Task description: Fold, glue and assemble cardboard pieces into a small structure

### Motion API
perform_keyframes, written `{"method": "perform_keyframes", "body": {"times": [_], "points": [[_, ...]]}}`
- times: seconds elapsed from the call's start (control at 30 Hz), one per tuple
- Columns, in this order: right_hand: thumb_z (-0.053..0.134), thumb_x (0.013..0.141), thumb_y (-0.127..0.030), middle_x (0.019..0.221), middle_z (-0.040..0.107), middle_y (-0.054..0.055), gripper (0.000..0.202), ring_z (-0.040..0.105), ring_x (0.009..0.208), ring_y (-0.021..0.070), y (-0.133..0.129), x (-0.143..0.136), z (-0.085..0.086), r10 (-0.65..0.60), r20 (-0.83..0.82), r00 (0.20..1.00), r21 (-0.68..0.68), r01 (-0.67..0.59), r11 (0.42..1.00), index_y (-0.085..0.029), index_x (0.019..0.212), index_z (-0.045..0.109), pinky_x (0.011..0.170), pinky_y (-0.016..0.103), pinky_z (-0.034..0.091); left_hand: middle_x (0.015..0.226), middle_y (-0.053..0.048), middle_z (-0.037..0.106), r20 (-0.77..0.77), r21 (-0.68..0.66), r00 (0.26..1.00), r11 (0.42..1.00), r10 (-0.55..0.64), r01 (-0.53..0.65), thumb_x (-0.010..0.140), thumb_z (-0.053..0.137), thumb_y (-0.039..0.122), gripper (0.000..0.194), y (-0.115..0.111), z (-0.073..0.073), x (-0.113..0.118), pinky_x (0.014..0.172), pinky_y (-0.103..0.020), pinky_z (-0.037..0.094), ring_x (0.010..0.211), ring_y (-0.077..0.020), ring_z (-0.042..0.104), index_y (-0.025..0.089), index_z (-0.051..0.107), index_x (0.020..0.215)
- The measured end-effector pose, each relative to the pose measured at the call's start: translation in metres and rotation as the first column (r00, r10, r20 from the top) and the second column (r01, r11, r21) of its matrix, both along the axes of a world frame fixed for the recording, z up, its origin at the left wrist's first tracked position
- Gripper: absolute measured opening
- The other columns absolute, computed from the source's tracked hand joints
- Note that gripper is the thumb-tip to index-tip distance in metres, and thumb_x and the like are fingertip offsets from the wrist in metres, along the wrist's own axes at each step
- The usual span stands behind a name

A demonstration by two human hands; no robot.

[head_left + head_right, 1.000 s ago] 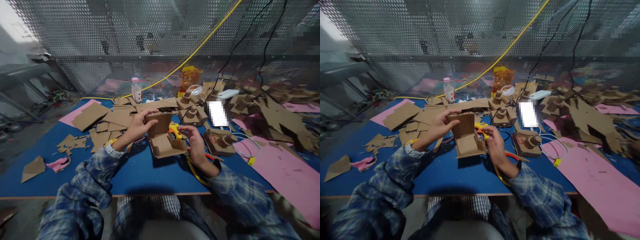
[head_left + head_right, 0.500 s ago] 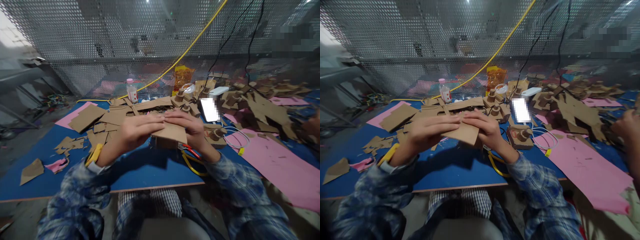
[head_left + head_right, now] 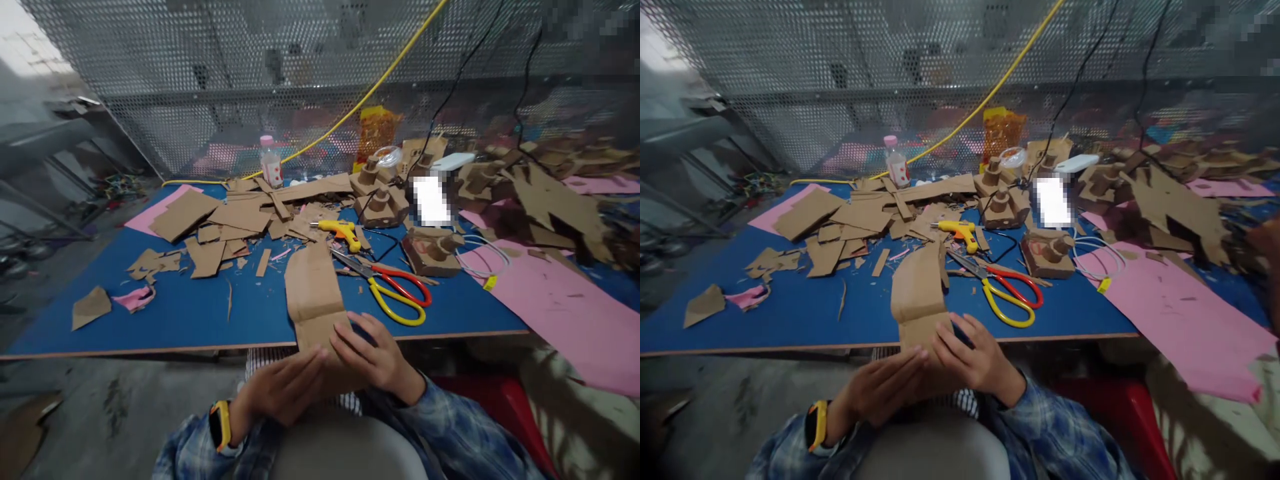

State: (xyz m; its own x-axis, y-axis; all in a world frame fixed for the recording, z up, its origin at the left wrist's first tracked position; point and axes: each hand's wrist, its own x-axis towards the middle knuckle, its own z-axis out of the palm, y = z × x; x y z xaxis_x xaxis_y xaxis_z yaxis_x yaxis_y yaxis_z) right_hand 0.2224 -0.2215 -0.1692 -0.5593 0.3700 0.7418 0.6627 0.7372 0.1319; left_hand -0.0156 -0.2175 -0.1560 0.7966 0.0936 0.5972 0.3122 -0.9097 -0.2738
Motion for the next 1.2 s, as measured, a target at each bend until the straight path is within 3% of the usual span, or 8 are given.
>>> {"method": "perform_keyframes", "body": {"times": [0.17,0.37,0.5,0.63,0.87,1.0,1.07,1.2], "points": [[0.046,0.091,-0.009,0.108,0.071,0.003,0.025,0.057,0.115,0.0169,-0.013,0.002,-0.018,0.026,0.073,0.997,0.002,-0.026,1.0,-0.015,0.1,0.068,0.112,0.039,0.034,0.108,-0.011,0.069,-0.081,-0.117,0.986,0.981,0.144,-0.153,0.091,0.03,0.011,0.035,0.002,-0.008,0.004,0.092,-0.032,0.053,0.105,-0.0211,0.063,0.007,0.059,0.108],[0.041,0.091,-0.007,0.102,0.071,0.015,0.029,0.061,0.11,0.0211,-0.009,-0.001,-0.03,0.124,-0.122,0.985,-0.137,-0.14,0.981,-0.005,0.11,0.063,0.091,0.036,0.055,0.098,-0.014,0.069,-0.016,-0.186,0.992,0.975,0.124,-0.125,0.089,0.031,0.009,0.03,0.008,-0.016,0.007,0.088,-0.033,0.055,0.098,-0.0204,0.065,0.006,0.057,0.104],[0.037,0.094,-0.015,0.102,0.07,0.016,0.035,0.063,0.106,0.0222,-0.007,-0.004,-0.023,0.133,-0.273,0.953,-0.242,-0.202,0.949,-0.008,0.121,0.058,0.087,0.041,0.056,0.094,-0.012,0.07,0.053,-0.332,0.99,0.938,0.128,-0.103,0.088,0.036,0.012,0.027,0.011,-0.007,0.01,0.084,-0.03,0.057,0.094,-0.0182,0.066,0.009,0.058,0.102],[0.041,0.093,-0.026,0.097,0.07,0.015,0.033,0.066,0.095,0.0221,-0.004,-0.005,-0.012,0.142,-0.317,0.938,-0.328,-0.248,0.912,-0.011,0.117,0.06,0.082,0.04,0.057,0.095,-0.011,0.071,0.106,-0.452,0.983,0.888,0.15,-0.087,0.085,0.04,0.014,0.026,0.012,0.0,0.011,0.078,-0.03,0.058,0.091,-0.0184,0.067,0.011,0.058,0.104],[0.044,0.091,-0.026,0.084,0.069,0.011,0.025,0.065,0.083,0.0197,0.003,-0.004,0.0,0.165,-0.332,0.929,-0.453,-0.311,0.835,-0.013,0.103,0.061,0.074,0.035,0.056,0.087,-0.007,0.071,0.113,-0.581,0.983,0.812,0.147,-0.055,0.074,0.043,0.005,0.029,0.017,0.001,0.011,0.07,-0.028,0.056,0.082,-0.0174,0.067,0.015,0.06,0.096],[0.043,0.091,-0.022,0.087,0.07,0.01,0.023,0.065,0.081,0.0191,0.007,0.0,0.002,0.16,-0.306,0.938,-0.509,-0.304,0.806,-0.014,0.101,0.061,0.068,0.033,0.056,0.08,-0.005,0.069,0.048,-0.639,0.981,0.761,0.187,-0.114,0.071,0.044,0.006,0.028,0.021,0.002,0.011,0.069,-0.025,0.054,0.077,-0.0157,0.065,0.017,0.061,0.091],[0.045,0.091,-0.022,0.092,0.071,0.009,0.021,0.065,0.086,0.0183,0.009,0.001,0.003,0.186,-0.294,0.937,-0.498,-0.316,0.807,-0.014,0.104,0.06,0.073,0.032,0.056,0.084,-0.007,0.069,0.013,-0.629,0.986,0.768,0.167,-0.121,0.074,0.046,0.008,0.026,0.023,0.004,0.011,0.074,-0.026,0.055,0.083,-0.0162,0.065,0.017,0.061,0.093],[0.039,0.095,-0.017,0.105,0.069,0.01,0.028,0.062,0.102,0.0181,0.009,-0.002,0.003,0.146,-0.202,0.968,-0.445,-0.223,0.867,-0.014,0.115,0.058,0.088,0.035,0.054,0.1,-0.008,0.07,0.03,-0.534,0.994,0.842,0.105,-0.073,0.083,0.042,0.011,0.03,0.025,0.004,0.017,0.081,-0.028,0.055,0.094,-0.0173,0.064,0.015,0.056,0.109]]}}
